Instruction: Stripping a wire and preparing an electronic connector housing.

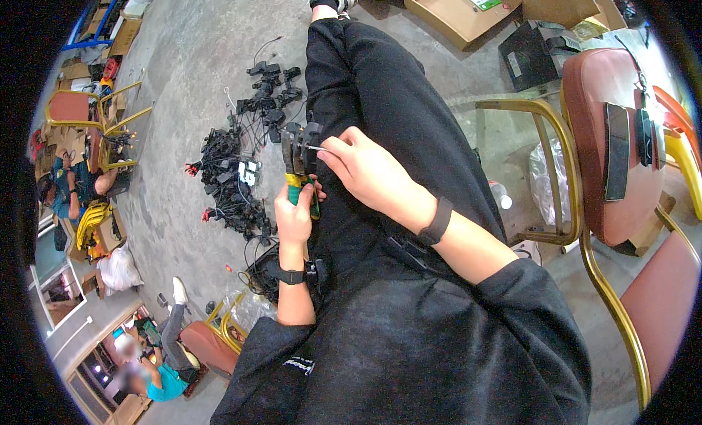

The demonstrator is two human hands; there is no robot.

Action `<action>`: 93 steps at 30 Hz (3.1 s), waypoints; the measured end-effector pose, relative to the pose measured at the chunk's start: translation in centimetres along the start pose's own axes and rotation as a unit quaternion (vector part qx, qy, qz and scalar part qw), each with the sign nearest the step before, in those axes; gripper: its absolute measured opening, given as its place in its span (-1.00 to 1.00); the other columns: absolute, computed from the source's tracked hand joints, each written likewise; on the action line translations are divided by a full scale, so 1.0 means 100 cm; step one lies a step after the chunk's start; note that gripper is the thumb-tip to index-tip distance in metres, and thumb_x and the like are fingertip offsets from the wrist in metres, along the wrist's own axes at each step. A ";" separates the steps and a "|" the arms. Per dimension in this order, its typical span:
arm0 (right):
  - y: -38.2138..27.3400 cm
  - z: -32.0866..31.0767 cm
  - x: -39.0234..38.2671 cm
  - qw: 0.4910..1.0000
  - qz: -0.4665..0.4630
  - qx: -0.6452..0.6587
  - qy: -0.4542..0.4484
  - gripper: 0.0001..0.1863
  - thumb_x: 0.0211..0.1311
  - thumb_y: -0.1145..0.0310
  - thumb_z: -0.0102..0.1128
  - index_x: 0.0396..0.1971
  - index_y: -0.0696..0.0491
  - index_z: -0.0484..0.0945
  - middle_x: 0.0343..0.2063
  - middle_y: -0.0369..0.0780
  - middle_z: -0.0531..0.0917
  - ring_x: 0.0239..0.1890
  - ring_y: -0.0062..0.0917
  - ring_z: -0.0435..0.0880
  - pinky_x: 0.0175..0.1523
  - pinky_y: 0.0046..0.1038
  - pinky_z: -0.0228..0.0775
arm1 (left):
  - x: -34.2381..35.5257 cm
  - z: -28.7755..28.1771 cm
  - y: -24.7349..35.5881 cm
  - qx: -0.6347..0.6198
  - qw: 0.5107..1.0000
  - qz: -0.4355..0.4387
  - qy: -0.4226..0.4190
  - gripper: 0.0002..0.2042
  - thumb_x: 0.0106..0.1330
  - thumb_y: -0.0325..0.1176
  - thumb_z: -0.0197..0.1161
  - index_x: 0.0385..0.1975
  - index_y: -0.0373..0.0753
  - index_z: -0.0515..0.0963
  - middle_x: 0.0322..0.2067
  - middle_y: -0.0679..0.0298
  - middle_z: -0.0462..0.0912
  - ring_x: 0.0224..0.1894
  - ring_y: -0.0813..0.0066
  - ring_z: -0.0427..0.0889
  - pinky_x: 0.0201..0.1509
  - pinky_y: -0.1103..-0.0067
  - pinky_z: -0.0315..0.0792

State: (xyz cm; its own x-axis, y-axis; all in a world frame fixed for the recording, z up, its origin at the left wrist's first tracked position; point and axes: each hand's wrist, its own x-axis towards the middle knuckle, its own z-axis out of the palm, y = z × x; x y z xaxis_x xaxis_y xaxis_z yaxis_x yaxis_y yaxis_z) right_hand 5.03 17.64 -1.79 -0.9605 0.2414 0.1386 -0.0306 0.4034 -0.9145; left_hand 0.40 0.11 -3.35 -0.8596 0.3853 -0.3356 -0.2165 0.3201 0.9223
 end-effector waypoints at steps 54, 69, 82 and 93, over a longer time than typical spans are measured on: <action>-0.004 -0.002 0.000 0.852 0.296 0.413 -0.126 -0.66 0.40 0.17 -0.23 -0.27 0.14 0.42 -0.78 -0.30 0.46 -0.81 -0.62 0.49 -0.74 -0.67 0.27 | -0.001 0.002 0.001 0.074 0.996 0.046 0.018 -0.86 0.23 -0.46 0.06 -0.34 -0.41 0.48 -0.53 0.22 0.57 -0.49 0.52 0.57 -0.38 0.60 0.44; 0.005 0.001 -0.002 0.999 -0.014 0.028 0.006 -0.81 0.29 0.36 -0.02 -0.28 0.14 0.52 -0.50 -0.18 0.52 -0.47 -0.47 0.52 -0.33 -0.51 0.36 | 0.000 -0.001 -0.004 -0.003 1.000 0.012 0.005 -0.85 0.25 -0.48 0.04 -0.28 -0.42 0.48 -0.46 0.25 0.57 -0.46 0.58 0.56 -0.35 0.65 0.43; -0.007 -0.014 0.002 0.753 0.331 0.552 -0.137 -0.63 0.40 0.21 -0.24 -0.25 0.22 0.46 -0.80 -0.30 0.43 -0.94 -0.66 0.31 -0.84 -0.67 0.11 | -0.002 0.002 -0.001 0.054 0.998 0.037 0.014 -0.87 0.23 -0.48 0.06 -0.34 -0.41 0.48 -0.51 0.24 0.57 -0.48 0.54 0.56 -0.37 0.62 0.43; -0.007 -0.016 0.002 0.694 0.378 0.598 -0.137 -0.65 0.38 0.25 -0.21 -0.25 0.24 0.45 -0.79 -0.29 0.42 -0.92 -0.64 0.33 -0.86 -0.62 0.13 | -0.002 0.004 0.002 0.046 0.998 0.031 0.014 -0.87 0.23 -0.47 0.06 -0.35 -0.41 0.47 -0.51 0.26 0.57 -0.49 0.55 0.56 -0.38 0.63 0.42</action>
State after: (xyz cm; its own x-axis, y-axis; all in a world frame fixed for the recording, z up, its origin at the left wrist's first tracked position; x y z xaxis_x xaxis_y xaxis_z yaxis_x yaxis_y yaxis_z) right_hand 5.26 18.81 -0.53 -0.8390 -0.2575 -0.4793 0.4598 -0.8066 -0.3716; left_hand 0.71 0.44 -3.17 -0.8828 0.3831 -0.2718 -0.1201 0.3754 0.9191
